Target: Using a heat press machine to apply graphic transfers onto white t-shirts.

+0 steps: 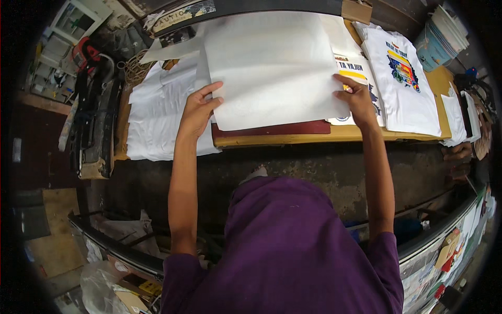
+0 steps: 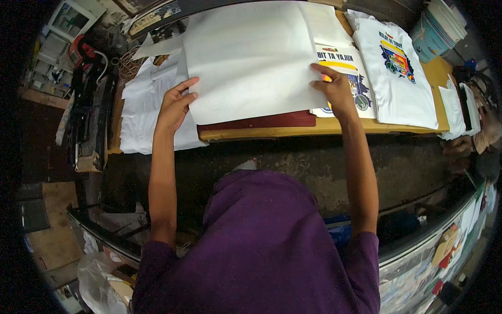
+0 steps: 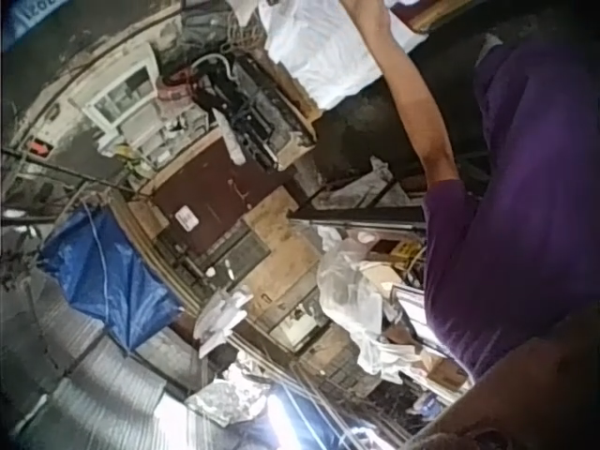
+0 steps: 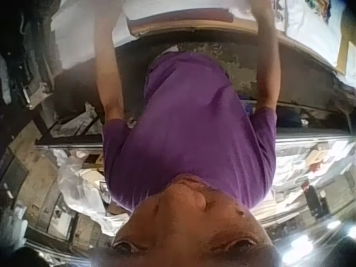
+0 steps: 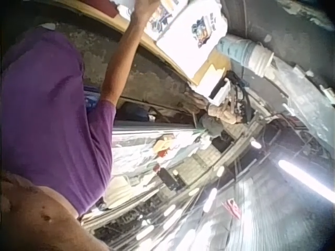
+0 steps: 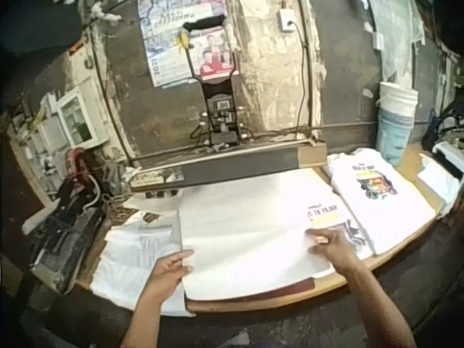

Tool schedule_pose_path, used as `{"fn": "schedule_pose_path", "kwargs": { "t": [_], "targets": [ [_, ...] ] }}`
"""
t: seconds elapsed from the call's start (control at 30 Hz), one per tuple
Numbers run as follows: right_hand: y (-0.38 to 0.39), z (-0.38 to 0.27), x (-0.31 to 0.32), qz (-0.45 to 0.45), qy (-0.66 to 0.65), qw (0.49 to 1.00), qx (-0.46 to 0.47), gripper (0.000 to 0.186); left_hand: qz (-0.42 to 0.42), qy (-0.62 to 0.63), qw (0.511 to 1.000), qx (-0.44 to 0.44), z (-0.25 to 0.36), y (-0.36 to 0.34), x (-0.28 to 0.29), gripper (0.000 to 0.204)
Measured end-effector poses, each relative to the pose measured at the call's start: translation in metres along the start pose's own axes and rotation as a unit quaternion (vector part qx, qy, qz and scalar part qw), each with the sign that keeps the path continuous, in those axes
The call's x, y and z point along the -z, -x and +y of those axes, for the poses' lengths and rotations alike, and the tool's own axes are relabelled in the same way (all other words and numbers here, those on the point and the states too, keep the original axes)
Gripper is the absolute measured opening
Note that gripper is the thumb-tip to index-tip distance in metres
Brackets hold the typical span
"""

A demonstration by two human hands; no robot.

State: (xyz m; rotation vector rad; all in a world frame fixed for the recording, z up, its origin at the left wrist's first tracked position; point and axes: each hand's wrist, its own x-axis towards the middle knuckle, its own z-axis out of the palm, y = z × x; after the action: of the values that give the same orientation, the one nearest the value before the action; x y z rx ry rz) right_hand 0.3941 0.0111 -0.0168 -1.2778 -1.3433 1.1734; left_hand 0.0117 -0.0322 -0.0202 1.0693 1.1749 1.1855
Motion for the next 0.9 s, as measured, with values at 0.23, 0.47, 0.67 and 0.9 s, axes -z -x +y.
{"fn": "schedule_pose_path", "kwargs": {
  "t": [0.23,0.47,0.67,0.9],
  "targets": [
    [-0.063,-0.034,-0.008,-0.001,0.091,0.995,0.046,0.039,0.022,-0.158,0.987,0.000,0.043,-0.069,0.008,0.045],
    [-0.099,-0.005,-0.008,-0.027,0.244,0.968,0.060,0.043,0.004,-0.352,0.934,-0.055,0.027,-0.122,0.023,0.048],
    [-0.091,-0.009,-0.035,0.012,0.507,0.850,0.143,0.044,0.038,-0.650,0.753,-0.095,0.023,-0.127,0.020,0.047],
    [-0.059,0.007,-0.083,0.014,0.579,0.742,0.337,0.059,0.034,-0.668,0.679,-0.302,-0.009,-0.050,-0.068,0.055]
  ]
}}
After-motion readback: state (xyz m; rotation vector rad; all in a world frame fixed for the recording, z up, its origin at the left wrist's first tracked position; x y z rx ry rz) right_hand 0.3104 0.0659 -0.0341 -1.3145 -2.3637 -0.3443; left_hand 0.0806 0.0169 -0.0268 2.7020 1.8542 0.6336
